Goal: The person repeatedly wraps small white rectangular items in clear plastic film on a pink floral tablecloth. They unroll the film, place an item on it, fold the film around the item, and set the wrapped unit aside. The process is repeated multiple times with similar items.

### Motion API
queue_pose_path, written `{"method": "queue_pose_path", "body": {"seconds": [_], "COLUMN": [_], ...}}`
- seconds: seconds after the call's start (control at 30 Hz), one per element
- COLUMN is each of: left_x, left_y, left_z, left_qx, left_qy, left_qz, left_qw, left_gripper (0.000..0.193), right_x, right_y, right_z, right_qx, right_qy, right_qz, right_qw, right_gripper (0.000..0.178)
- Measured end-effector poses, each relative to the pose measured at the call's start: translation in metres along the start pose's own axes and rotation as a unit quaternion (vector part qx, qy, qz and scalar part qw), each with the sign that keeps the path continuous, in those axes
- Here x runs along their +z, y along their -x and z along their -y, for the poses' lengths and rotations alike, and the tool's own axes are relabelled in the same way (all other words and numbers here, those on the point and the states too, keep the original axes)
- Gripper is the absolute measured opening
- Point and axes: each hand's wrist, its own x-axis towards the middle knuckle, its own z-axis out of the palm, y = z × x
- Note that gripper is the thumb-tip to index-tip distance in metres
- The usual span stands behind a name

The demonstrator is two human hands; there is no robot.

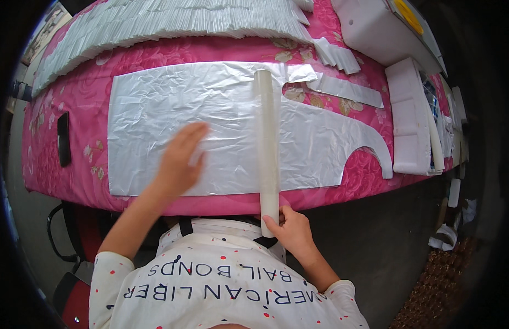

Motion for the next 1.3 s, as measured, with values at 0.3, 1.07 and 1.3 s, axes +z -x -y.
{"method": "queue_pose_path", "body": {"seconds": [0.3,1.07,1.3], "left_x": [0.098,0.1,0.103], "left_y": [-0.02,-0.018,-0.018], "left_z": [-0.026,-0.03,-0.03], "left_qx": [0.041,0.057,0.062], "left_qy": [-0.052,-0.166,-0.139], "left_qz": [0.133,0.161,0.16], "left_qw": [0.989,0.971,0.975], "left_gripper": [0.059,0.062,0.064], "right_x": [-0.012,-0.102,-0.28], "right_y": [-0.001,-0.298,-0.288], "right_z": [-0.001,0.036,-0.052], "right_qx": [0.009,-0.181,-0.217], "right_qy": [0.004,-0.788,-0.795], "right_qz": [0.04,0.042,-0.168], "right_qw": [0.999,0.587,0.541], "right_gripper": [0.044,0.023,0.033]}}
